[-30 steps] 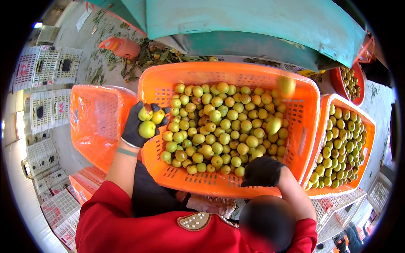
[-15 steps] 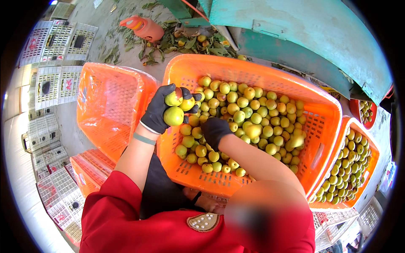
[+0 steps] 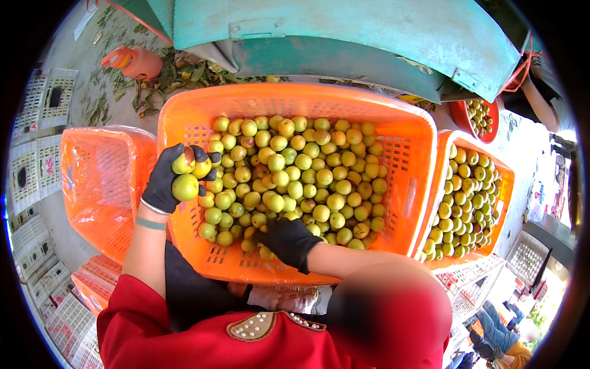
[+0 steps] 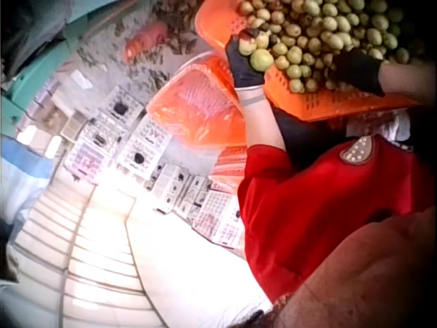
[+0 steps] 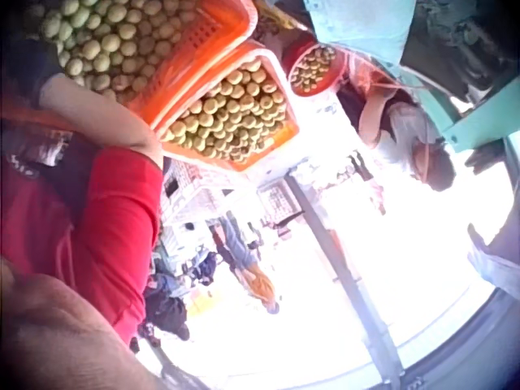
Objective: The person sorts green olives by hand from an orange basket, tossing them into a processing machine. The person repeatedly scoops olives and transfers them, occasionally moving a blue bowl to the side.
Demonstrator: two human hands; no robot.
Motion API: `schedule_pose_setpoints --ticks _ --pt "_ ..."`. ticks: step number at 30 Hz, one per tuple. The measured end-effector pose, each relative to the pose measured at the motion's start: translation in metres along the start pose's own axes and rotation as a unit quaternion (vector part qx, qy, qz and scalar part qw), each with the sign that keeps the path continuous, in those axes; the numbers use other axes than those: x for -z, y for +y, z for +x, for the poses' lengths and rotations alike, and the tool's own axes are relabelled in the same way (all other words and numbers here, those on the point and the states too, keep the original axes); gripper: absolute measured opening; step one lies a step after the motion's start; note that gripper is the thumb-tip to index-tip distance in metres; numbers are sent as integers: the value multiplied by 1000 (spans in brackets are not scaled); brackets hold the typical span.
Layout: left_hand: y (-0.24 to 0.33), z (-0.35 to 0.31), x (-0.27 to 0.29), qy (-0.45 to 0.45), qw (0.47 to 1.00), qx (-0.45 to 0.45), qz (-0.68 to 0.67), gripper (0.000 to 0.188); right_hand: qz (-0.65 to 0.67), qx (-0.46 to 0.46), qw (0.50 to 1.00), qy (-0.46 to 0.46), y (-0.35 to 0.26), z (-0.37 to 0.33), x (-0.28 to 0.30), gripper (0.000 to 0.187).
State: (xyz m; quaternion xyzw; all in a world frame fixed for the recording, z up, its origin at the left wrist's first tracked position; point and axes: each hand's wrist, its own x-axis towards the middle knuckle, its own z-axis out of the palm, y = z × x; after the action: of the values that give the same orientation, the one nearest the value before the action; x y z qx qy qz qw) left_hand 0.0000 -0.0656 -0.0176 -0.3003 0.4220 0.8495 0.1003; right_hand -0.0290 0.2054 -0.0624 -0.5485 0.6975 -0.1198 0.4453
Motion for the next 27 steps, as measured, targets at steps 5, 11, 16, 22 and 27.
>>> schedule_pose_setpoints --ticks 5,11,16,22,27 --pt "-4 3 1 -15 999 23 -18 35 3 -114 992 60 38 -66 6 23" --pt "-8 5 1 -16 998 58 0 34 63 -169 966 184 92 -76 11 35" --pt "-8 3 2 -10 998 59 26 37 28 -239 969 62 81 -74 24 43" --pt "-11 3 -5 -2 994 98 50 40 3 -261 963 67 57 -52 18 51" --pt "-21 2 -2 -45 983 149 97 41 37 -244 968 45 64 -70 25 44"
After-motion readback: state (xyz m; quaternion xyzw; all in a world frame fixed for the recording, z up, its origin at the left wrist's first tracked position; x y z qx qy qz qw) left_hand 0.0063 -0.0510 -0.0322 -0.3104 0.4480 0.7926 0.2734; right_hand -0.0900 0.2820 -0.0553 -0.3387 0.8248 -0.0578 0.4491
